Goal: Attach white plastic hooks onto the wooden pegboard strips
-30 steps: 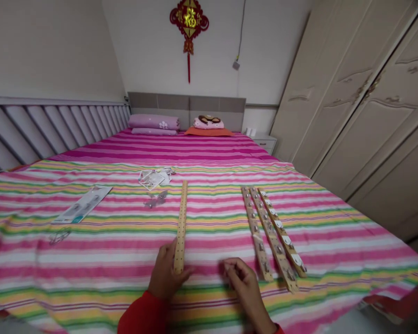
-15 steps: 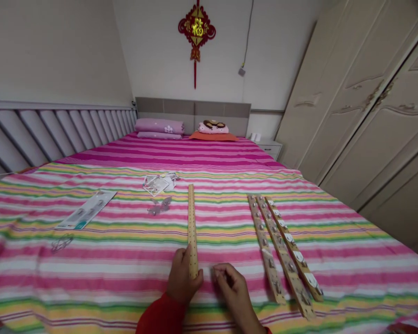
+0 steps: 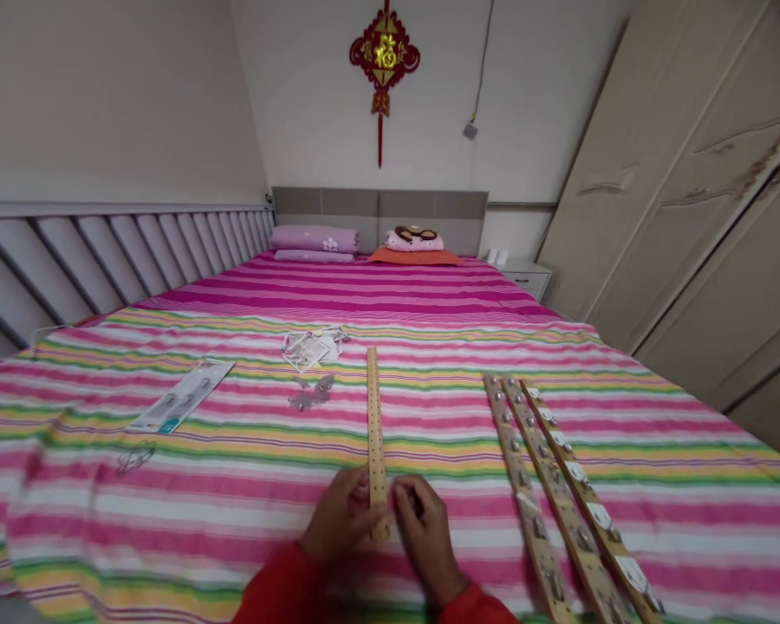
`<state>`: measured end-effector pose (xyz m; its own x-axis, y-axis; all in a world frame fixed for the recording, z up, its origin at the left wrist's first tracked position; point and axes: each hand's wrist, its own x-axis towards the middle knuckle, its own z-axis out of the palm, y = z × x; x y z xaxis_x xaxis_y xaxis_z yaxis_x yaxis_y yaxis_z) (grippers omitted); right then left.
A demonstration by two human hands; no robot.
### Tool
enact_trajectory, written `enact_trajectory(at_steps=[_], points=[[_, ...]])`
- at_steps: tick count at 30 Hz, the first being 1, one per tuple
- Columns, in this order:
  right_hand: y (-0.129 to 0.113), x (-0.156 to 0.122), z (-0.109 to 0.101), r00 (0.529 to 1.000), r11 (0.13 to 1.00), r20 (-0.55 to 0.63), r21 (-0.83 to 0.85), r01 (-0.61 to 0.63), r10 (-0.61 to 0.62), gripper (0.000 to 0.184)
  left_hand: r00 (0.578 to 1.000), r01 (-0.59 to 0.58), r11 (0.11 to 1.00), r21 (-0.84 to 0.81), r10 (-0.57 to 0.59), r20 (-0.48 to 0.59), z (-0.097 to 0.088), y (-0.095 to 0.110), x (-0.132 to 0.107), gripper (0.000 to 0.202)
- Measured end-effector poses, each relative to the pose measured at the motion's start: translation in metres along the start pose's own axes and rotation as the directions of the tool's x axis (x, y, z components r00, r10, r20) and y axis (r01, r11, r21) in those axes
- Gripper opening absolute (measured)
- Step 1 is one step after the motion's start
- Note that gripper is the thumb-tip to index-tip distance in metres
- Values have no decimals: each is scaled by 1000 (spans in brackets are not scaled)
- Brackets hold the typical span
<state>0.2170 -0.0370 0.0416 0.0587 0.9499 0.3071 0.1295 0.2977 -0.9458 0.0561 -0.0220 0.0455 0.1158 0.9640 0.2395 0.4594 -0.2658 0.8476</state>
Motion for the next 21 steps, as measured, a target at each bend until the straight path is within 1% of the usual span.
enact_trajectory(at_steps=[1,2,3,4,6,8,9,10,11,14,17,19,21], points=[[4,-1,1,1000,1000,0,-15,1,-1,20,996,87,995,-44,-89,-30,-13,-3,7,43],[8,-2,1,1000,999,6,-32,8,-8,20,985,145,987,-68,-150,-85,-26,-6,16,39],[11,-4,2,1000,999,17,-49,19,-18,20,972,165,983,-82,-176,-156,-39,-10,26,40],[13,-5,2,999,998,26,-63,31,-29,20,950,174,980,-97,-193,-244,-51,-14,37,41],[17,-8,1,998,995,38,-87,46,-43,21,887,210,974,-82,-225,-403,-72,-26,62,42],[19,-9,1,998,992,41,-112,55,-50,21,801,264,965,-4,-222,-556,-85,-37,84,40],[19,-9,1,998,990,43,-126,59,-54,21,778,292,956,25,-222,-588,-89,-43,93,40],[19,-9,1,997,988,47,-139,66,-59,21,758,313,948,54,-215,-616,-90,-47,100,40],[19,-8,1,997,986,51,-150,72,-65,21,751,329,942,75,-213,-625,-91,-50,105,39],[18,-7,1,995,981,60,-169,91,-82,20,758,357,927,114,-217,-615,-86,-53,110,28],[18,-8,1,993,978,69,-179,106,-95,18,752,377,918,124,-225,-619,-82,-50,106,19],[19,-8,1,993,978,69,-177,110,-100,18,748,368,924,98,-232,-622,-81,-47,101,18],[21,-8,1,993,979,64,-170,110,-101,18,753,338,939,56,-234,-615,-79,-45,93,20]])
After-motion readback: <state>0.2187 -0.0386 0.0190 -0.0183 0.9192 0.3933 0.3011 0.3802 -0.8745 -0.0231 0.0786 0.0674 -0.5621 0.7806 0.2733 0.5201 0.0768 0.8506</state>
